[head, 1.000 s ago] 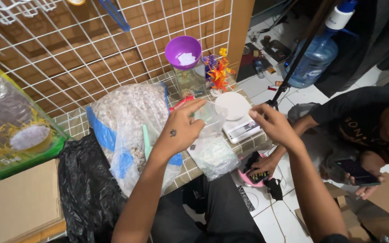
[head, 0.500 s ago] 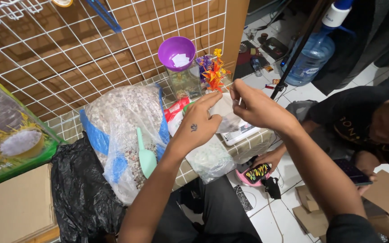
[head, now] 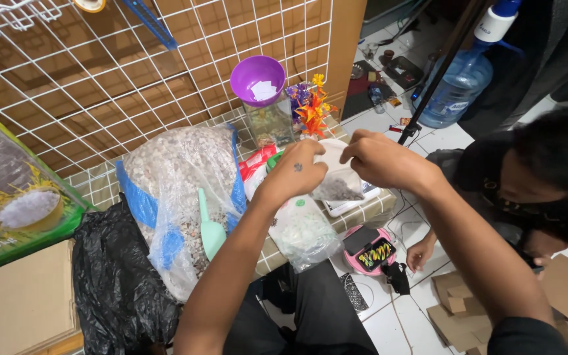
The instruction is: The person scoops a granular substance from a large bag into a small plastic bag using a scoop, weighs it on a digital scale, and then places the bag into a cardboard box lined with a black plastic bag.
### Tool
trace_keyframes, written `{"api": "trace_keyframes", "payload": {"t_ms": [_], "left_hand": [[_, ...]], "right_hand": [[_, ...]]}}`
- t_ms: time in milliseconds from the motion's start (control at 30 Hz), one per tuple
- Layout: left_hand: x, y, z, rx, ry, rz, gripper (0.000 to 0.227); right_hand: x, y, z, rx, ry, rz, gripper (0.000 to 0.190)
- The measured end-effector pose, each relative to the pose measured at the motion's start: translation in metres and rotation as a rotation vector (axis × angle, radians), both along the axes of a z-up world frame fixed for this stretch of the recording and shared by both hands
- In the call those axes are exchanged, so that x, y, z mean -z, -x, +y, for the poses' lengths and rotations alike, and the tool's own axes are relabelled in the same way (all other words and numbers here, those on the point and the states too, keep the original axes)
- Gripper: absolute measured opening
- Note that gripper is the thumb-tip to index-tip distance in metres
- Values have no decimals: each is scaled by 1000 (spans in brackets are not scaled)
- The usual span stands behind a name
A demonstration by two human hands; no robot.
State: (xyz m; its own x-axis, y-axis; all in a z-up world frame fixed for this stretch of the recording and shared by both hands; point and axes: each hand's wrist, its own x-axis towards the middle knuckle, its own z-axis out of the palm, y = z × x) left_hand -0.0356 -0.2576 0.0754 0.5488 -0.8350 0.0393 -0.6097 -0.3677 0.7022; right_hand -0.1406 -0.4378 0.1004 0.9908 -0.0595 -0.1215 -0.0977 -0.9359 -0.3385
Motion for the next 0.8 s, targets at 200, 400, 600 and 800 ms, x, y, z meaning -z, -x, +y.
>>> {"api": "trace_keyframes", "payload": {"t_ms": [200, 400, 600, 800], "left_hand": [[23, -10, -37, 28, 62, -94, 46], [24, 0, -53, 7, 128, -96, 42], [32, -14, -65, -146, 112, -57, 41], [38, -19, -71, -217, 78, -29, 45]], "right_hand": [[11, -14, -19, 200, 231, 103, 27], [9, -26, -13, 339, 110, -41, 36], [64, -57, -45, 202, 76, -100, 28], [26, -48, -22, 199, 175, -54, 36]]}}
